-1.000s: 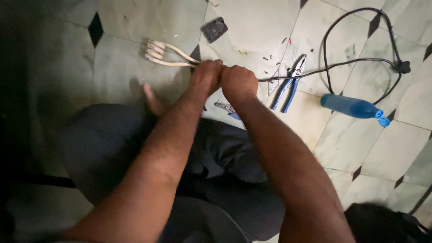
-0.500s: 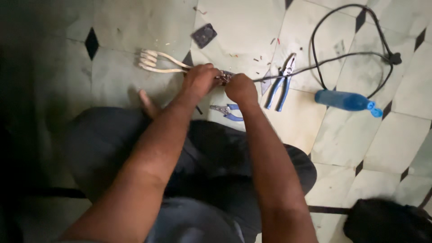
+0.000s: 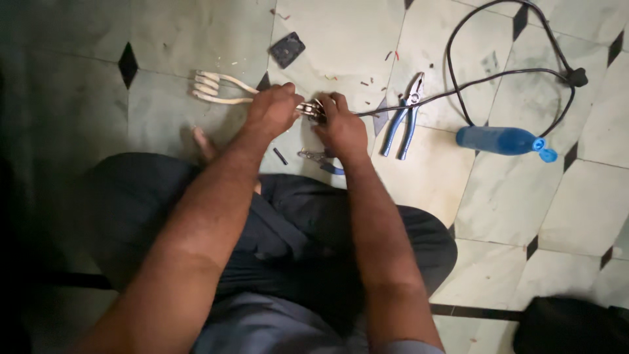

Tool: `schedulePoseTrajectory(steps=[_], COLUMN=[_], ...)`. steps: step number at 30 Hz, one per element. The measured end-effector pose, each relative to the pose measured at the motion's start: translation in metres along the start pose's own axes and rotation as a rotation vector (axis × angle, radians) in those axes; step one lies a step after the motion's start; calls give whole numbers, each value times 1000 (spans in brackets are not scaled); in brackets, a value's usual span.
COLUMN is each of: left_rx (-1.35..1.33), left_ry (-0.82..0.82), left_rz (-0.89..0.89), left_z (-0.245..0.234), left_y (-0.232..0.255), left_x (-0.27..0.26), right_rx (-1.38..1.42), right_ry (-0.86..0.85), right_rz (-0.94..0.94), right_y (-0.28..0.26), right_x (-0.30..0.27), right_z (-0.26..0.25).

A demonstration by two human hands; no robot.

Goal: The person sits on the floor and repairs a white electrical cord by stripping wires and connecting them to a black junction box. They use pliers and a screwdriver to secure the connections.

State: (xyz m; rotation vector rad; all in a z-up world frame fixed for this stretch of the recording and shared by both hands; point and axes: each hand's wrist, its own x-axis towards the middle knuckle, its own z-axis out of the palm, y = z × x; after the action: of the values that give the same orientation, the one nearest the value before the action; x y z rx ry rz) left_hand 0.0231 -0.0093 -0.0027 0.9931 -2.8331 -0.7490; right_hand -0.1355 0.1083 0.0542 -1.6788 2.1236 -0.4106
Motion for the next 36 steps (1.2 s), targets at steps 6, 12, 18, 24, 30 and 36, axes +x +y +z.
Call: schedulePoseTrajectory(steps=[6,12,18,24,30,36], left_rx=[-23,-35,-20,-37,3,-13], left_ry=[-47,-52,-38,-84,-54,-45], left_rz=[-17,11,32,7,35,2], left_z=[-10,-15,-16,-17,-11,-16], left_y=[3,6,9,11,7,14], left_x=[-2,0,-4,-7,-10,-9], right_rx=[42,61,30,16,16,2], right_ry=[28,61,-52,-78,-76,-57], right_rz=[-13,-81,-36,-77,-103,-106], right_y=[15,20,19,20,22,18], right_x=[-1,1,1,1,-4,-2], right_z=[3,2,0,0,-1,-1])
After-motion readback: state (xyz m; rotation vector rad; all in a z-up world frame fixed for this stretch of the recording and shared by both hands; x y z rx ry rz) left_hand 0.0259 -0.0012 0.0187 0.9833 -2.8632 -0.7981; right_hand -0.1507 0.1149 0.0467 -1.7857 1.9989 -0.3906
